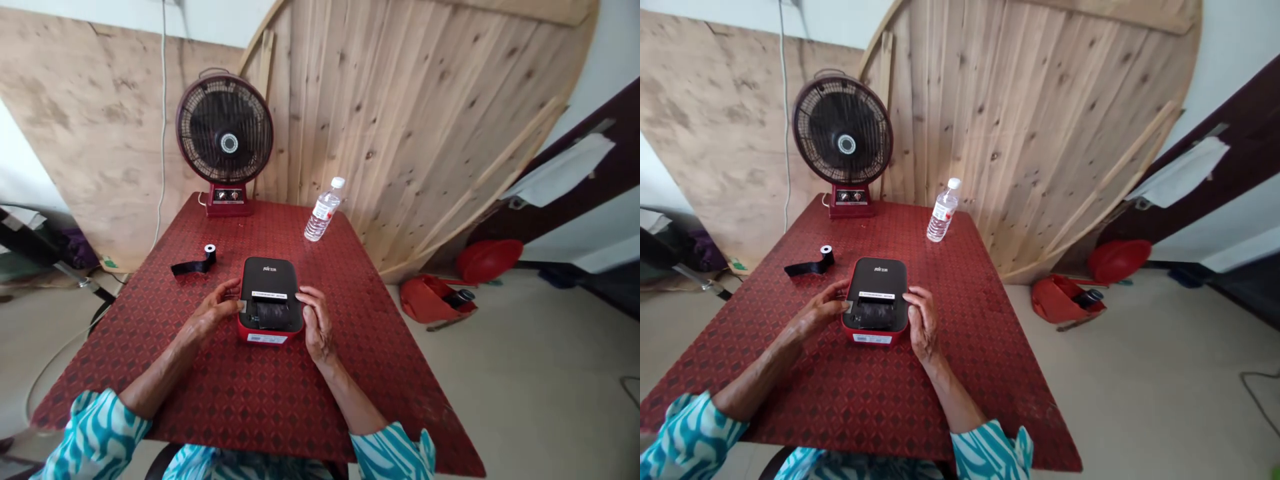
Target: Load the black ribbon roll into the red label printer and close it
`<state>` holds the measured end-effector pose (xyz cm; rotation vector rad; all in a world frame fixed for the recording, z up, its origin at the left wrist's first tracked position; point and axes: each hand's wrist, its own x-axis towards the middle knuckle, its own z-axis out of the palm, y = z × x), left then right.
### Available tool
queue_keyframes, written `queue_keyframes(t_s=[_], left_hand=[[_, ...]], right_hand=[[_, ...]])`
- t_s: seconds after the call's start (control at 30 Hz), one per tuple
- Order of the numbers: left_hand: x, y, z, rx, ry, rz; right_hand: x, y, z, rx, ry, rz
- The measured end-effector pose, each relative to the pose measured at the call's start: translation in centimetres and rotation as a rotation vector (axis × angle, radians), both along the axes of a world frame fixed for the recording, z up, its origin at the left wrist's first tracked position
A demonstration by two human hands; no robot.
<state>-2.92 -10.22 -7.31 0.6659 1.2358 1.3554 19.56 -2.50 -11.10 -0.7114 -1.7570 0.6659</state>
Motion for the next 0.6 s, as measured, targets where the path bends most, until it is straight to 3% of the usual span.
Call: queue_keyframes(t_s=[0.23,0.6], left_hand=[[0.0,0.0,0.5,0.015,0.012,-0.03],[0.8,-0.1,0.9,-0.025,0.014,0.023]], right_hand=[[-0.4,0.2,-0.4,-0.206,0.152,-0.052],[-1.1,0.4,-1.4,-0.354,0.116,-0.05]])
